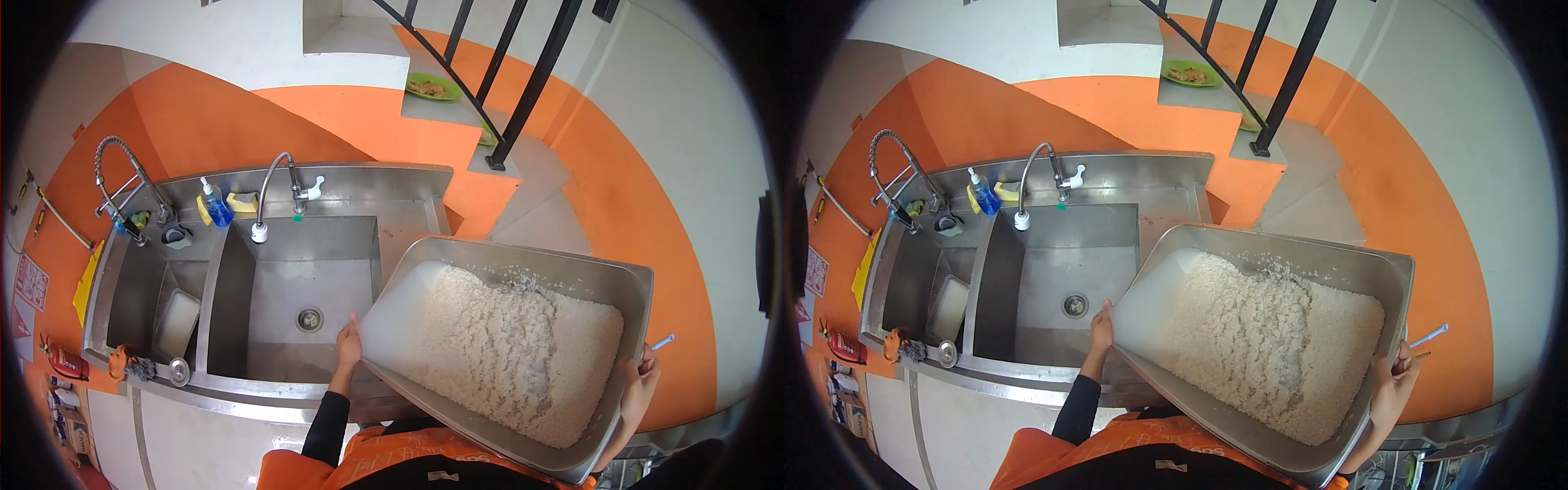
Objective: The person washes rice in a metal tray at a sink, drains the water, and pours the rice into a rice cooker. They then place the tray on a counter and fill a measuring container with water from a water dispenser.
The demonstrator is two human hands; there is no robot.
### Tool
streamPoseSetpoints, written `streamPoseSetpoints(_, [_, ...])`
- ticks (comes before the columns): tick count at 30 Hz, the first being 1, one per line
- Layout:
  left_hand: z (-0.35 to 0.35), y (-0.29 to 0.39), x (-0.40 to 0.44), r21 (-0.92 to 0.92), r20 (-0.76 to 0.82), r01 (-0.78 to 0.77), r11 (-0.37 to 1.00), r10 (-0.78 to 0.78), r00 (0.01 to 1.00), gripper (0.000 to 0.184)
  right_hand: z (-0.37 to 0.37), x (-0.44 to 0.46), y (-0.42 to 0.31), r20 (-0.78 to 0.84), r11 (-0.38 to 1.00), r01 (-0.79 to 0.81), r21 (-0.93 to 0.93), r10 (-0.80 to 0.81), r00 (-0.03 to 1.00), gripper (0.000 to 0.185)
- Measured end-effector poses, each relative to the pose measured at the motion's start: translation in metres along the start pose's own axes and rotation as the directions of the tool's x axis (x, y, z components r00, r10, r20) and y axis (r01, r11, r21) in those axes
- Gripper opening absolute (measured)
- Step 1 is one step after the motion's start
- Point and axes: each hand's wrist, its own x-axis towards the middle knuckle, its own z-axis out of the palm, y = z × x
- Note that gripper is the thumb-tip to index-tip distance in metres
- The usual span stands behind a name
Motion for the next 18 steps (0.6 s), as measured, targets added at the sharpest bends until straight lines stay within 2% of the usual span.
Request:
streamPoseSetpoints(5, [-0.003, -0.012, 0.006, 0.036, -0.009, 0.030, 0.999, -0.030, 1.000, 0.057, 0.000, -0.001, -0.002, 0.021, 1.000, 0.005, 0.019, -0.005, 1.000, 0.008])
streamPoseSetpoints(11, [-0.001, -0.007, 0.003, -0.020, -0.020, 0.053, 0.998, -0.053, 0.998, 0.057, 0.005, -0.003, -0.005, 0.015, 0.999, 0.005, 0.046, -0.005, 1.000, 0.008])
streamPoseSetpoints(14, [-0.005, -0.008, 0.006, 0.115, -0.019, 0.101, 0.988, -0.100, 0.995, 0.057, 0.003, -0.003, -0.006, 0.032, 1.000, 0.010, 0.022, -0.010, 0.999, 0.009])
streamPoseSetpoints(18, [-0.005, -0.013, 0.009, 0.086, -0.013, 0.099, 0.991, -0.099, 0.995, 0.058, -0.001, -0.002, -0.003, 0.053, 1.000, 0.005, 0.027, -0.007, 0.999, 0.010])
